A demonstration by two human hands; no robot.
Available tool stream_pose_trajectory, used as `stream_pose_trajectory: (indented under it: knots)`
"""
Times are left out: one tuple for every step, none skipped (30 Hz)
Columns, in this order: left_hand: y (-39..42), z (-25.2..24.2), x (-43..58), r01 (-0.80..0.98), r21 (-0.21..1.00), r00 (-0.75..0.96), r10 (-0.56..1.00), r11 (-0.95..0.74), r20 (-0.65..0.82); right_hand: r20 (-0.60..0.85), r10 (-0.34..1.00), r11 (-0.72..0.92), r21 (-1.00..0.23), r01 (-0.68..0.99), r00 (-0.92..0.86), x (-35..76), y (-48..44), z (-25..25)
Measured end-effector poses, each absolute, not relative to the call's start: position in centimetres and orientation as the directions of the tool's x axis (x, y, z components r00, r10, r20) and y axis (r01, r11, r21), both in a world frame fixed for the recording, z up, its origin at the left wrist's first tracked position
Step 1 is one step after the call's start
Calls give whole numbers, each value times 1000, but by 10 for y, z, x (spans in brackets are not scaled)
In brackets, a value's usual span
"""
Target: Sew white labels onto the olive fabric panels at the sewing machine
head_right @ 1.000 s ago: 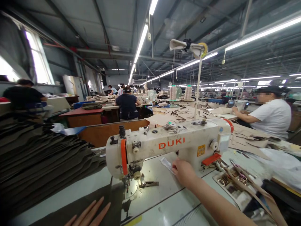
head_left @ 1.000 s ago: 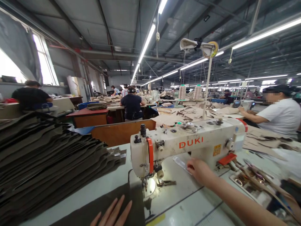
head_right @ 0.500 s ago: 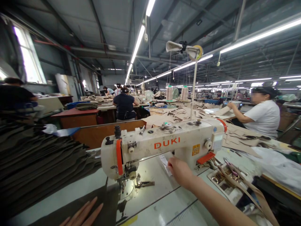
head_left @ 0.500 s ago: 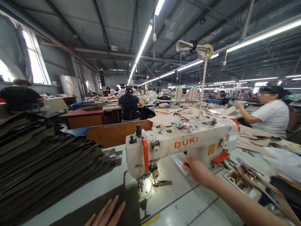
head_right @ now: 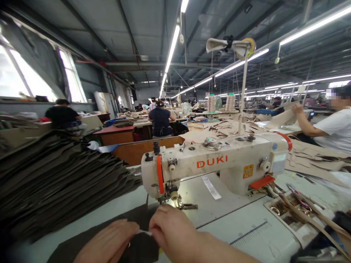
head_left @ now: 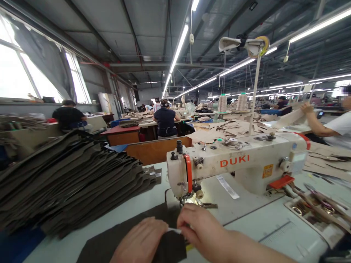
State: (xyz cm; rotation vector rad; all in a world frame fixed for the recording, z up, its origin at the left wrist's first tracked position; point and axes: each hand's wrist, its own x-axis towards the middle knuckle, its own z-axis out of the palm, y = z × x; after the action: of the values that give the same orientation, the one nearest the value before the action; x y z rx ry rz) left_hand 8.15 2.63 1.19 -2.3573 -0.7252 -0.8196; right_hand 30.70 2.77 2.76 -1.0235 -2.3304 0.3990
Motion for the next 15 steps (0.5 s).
stream_pose_trajectory:
  knots:
    - [27, 11, 75, 650, -290, 663, 337, -702, 668, 405, 754, 657, -486, 577, -517, 309, 29, 22]
    - [29, 10, 71, 659, -281, 660, 357, -698, 661, 434, 755, 656, -486, 577, -492, 311, 29, 15]
    - [30, 8, 69, 659, -278, 664, 367, -699, 652, 456, 741, 671, -469, 574, -494, 313, 29, 7]
    - [31, 5, 68, 656, -279, 670, 371, -701, 643, 475, 708, 705, -430, 564, -523, 315, 29, -2]
    - [33, 1, 68, 653, -280, 675, 373, -704, 636, 496, 649, 759, -365, 539, -577, 317, 28, -13]
    - [35, -2, 69, 647, -274, 680, 375, -711, 631, 514, 566, 821, -277, 499, -645, 318, 28, -24]
    - [37, -7, 71, 636, -267, 689, 378, -724, 618, 533, 474, 872, -172, 458, -701, 318, 27, -35]
    - [40, -11, 73, 626, -252, 699, 388, -738, 601, 542, 396, 900, -70, 430, -741, 319, 27, -46]
    - [43, -15, 75, 615, -234, 709, 399, -753, 581, 542, 350, 906, 13, 424, -764, 319, 27, -55]
    - [46, -19, 76, 595, -222, 727, 400, -772, 558, 542, 327, 899, 73, 432, -774, 319, 27, -63]
    - [50, -22, 78, 565, -219, 753, 389, -795, 532, 541, 323, 888, 111, 447, -776, 319, 27, -68]
    - [52, -25, 81, 538, -221, 772, 371, -813, 516, 543, 327, 876, 131, 463, -773, 320, 27, -72]
    - [54, -28, 83, 517, -225, 786, 355, -826, 506, 548, 327, 870, 143, 471, -770, 320, 27, -74]
    - [56, -29, 86, 499, -232, 798, 338, -835, 499, 561, 320, 867, 150, 474, -763, 320, 27, -74]
    - [56, -30, 90, 492, -237, 805, 334, -838, 490, 577, 312, 865, 156, 477, -755, 320, 27, -75]
